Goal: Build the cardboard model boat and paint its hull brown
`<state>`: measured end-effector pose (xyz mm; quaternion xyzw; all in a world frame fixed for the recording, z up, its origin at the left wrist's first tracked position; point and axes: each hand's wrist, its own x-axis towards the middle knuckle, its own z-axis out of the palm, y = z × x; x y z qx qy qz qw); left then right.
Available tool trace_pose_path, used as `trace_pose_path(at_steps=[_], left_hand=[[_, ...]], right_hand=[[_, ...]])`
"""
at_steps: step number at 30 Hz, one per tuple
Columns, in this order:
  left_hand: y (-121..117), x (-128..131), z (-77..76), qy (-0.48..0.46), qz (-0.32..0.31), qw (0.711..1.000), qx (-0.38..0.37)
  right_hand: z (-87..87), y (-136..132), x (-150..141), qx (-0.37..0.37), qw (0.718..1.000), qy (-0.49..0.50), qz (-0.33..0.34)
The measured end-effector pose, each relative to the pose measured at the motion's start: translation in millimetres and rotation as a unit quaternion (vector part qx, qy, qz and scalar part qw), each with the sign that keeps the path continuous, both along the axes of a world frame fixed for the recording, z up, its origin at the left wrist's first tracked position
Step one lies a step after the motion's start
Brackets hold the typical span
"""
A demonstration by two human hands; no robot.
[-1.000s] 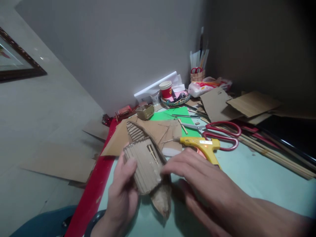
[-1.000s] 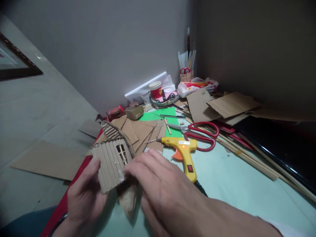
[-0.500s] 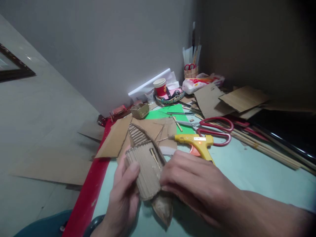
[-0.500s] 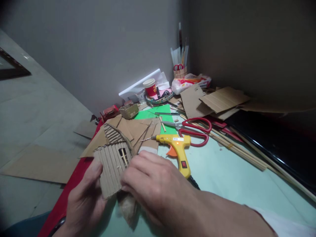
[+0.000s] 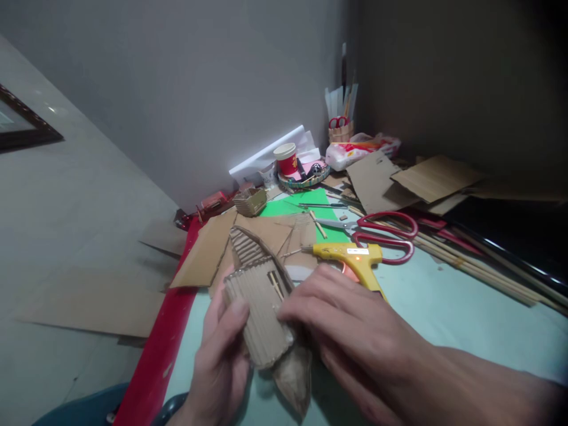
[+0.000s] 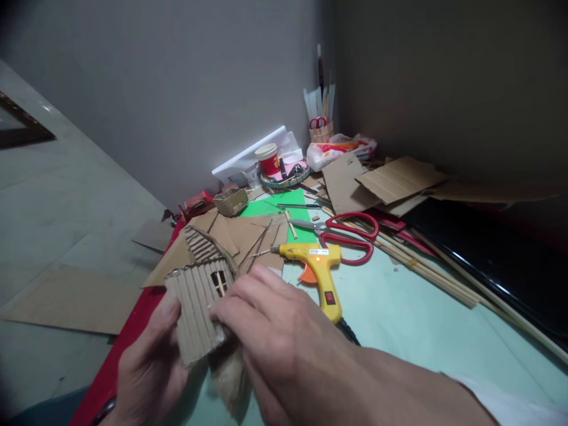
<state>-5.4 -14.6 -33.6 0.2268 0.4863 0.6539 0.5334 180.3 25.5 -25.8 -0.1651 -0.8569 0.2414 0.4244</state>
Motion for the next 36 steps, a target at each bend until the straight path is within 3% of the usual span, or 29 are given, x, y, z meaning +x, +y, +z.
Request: trace_pose_path(at_steps=[14, 19, 22, 27, 36], left_hand=[[1.6, 2.6, 4.1, 0.017, 0.035, 0.999, 0.01], [3.3, 3.3, 7.4, 0.018, 0.034, 0.999, 0.022], [2.5, 2.3, 8.6, 0.015, 0.033, 0.999, 0.031], [0.5, -0.2, 5.9, -0.002, 0.017, 1.0, 0.016], [1.0, 3.7, 9.5, -0.004, 0.047, 0.999, 0.017]], right_hand=[[2.0, -3.0, 3.3, -0.019, 0.997, -0.067, -0.027], [0.3, -4.1, 2.4, -0.013, 0.996, -0.082, 0.019], [1.0, -5.1, 2.5, -0.017, 0.995, -0.095, -0.002], [-1.2, -4.6, 1.9, 0.0, 0.998, -0.062, -0.008], [-5.9, -5.1, 4.2, 0.003, 0.997, -0.079, 0.001]])
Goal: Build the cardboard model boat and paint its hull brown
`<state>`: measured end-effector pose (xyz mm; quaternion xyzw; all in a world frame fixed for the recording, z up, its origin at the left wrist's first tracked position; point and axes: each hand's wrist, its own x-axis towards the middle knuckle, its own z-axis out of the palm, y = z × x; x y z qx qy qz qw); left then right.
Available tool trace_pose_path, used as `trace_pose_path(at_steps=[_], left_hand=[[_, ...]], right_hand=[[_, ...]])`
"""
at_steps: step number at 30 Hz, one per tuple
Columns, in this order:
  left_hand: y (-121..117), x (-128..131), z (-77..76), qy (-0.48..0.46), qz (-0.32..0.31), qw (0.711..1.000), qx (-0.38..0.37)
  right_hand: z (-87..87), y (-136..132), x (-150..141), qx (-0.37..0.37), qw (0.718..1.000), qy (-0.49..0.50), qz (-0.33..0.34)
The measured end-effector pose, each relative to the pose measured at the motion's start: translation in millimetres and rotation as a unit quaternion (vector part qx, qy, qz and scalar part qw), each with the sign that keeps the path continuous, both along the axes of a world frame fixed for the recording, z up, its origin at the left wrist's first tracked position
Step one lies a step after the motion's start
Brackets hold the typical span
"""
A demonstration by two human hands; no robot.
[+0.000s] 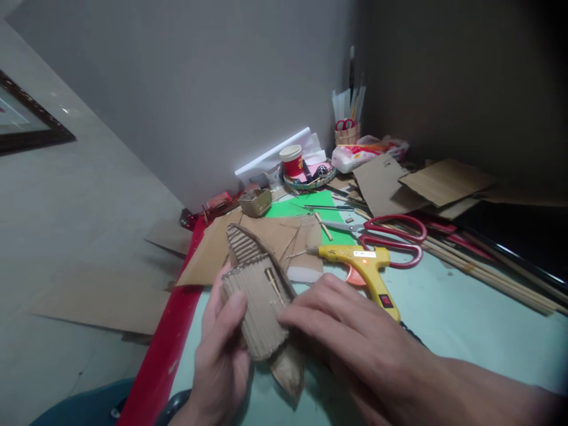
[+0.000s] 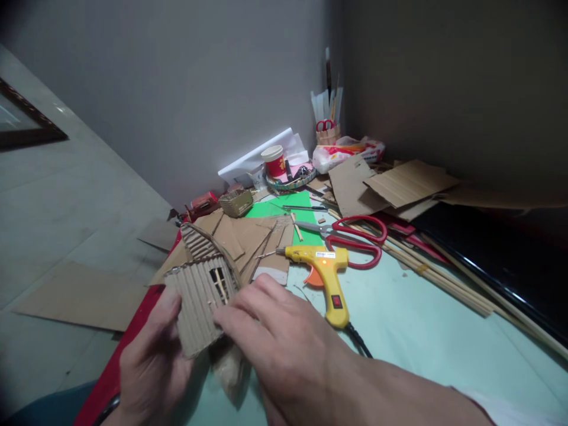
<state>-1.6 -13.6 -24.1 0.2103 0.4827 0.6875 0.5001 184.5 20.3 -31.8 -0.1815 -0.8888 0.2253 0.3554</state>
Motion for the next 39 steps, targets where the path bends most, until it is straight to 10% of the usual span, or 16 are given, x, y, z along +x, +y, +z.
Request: trace_pose_path(at_steps=[27, 39], left_hand=[[5, -2, -0.9, 0.024, 0.032, 0.999, -0.008], [1, 8, -5.6, -0.025, -0.004, 0.999, -0.023]], right_hand=[[2.2, -1, -8, -0.035, 0.999, 0.024, 0.017], [-21.0, 7, -23, 0.103, 0.984, 0.141, -0.018]])
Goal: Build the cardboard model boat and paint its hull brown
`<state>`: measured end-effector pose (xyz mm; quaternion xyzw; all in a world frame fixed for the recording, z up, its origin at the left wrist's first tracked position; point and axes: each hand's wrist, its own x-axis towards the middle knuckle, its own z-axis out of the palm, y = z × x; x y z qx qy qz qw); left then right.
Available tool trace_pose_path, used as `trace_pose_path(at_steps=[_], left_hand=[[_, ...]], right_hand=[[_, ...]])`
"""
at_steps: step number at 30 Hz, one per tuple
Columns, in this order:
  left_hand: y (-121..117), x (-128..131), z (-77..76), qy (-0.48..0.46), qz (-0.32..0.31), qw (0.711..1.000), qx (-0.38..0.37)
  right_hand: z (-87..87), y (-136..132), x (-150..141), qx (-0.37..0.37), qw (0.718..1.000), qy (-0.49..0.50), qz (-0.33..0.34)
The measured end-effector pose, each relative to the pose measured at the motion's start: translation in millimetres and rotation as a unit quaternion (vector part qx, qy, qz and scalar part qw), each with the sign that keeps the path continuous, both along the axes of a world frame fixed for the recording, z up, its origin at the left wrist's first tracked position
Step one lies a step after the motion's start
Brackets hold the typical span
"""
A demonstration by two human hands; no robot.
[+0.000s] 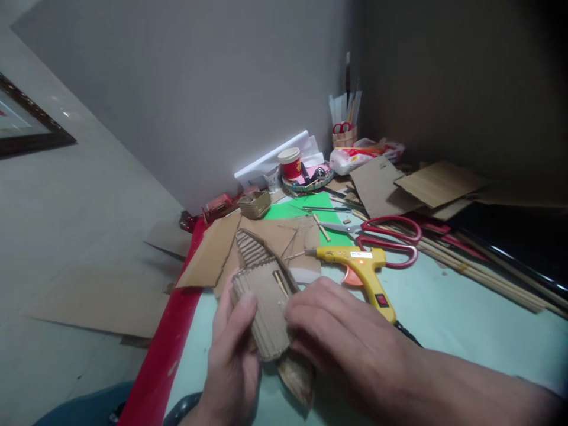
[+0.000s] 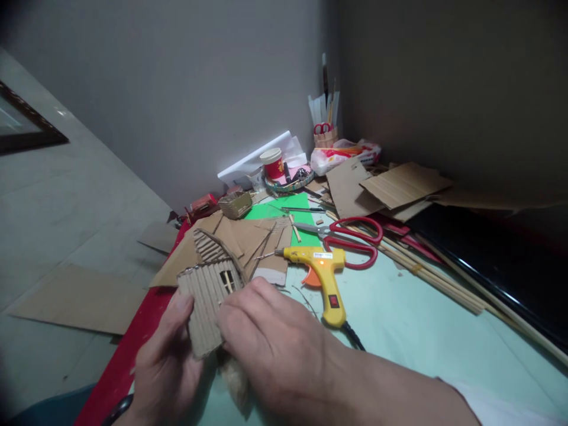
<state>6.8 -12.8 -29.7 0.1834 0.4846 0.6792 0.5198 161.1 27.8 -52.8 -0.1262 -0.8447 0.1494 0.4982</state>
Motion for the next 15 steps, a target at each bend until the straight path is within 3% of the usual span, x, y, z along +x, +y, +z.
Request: trace_pose_path(at_steps=[15], left_hand=[[-2.1, -3.2, -4.9, -0.008, -0.017, 1.0, 0.004]], right_hand=[[1.0, -1.5, 3.9, -0.04, 0.997, 0.007, 0.063]])
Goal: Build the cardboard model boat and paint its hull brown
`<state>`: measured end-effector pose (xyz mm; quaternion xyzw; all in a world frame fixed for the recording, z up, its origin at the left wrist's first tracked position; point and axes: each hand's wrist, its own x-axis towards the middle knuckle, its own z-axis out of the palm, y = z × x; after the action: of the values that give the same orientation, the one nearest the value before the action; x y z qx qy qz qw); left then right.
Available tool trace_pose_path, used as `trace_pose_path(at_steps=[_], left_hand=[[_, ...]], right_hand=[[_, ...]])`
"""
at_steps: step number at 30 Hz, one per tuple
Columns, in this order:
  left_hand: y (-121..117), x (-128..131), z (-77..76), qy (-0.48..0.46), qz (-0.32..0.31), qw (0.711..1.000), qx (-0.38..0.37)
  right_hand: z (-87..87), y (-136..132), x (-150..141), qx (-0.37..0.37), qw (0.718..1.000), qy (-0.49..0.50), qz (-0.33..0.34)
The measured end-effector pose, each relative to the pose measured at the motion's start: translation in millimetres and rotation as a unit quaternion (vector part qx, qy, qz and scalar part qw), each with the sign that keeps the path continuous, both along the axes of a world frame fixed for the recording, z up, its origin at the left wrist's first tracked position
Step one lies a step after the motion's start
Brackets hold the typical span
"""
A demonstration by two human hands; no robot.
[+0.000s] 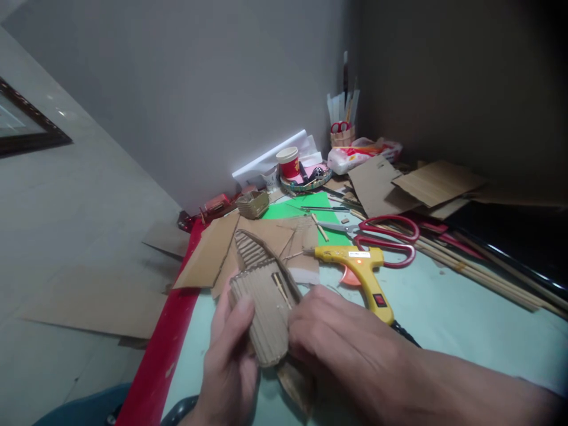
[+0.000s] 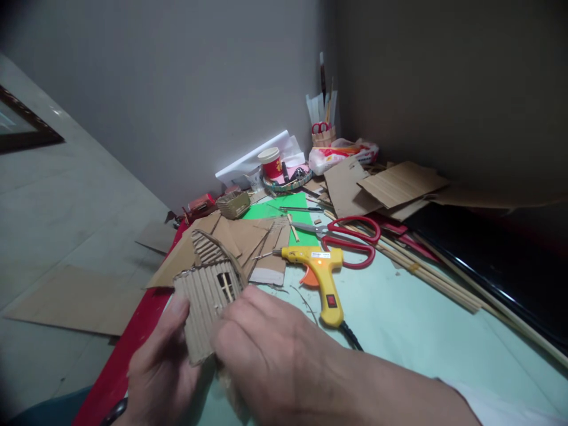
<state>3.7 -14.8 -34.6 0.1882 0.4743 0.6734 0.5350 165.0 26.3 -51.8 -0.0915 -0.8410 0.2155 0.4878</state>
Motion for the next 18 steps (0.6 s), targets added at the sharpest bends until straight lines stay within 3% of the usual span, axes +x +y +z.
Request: trace_pose_path(at_steps=[5, 18], left_hand=[[-1.1, 0.2, 2.6, -0.005, -0.016, 1.0, 0.013], [-1.2, -2.6, -2.4, -0.005, -0.01, 1.0, 0.001]], right_hand=[[3.3, 0.4, 2.8, 0.016, 0.999, -0.003, -0.03], [-3.0, 1.9, 0.1, 0.013, 1.0, -0.008, -0.005]])
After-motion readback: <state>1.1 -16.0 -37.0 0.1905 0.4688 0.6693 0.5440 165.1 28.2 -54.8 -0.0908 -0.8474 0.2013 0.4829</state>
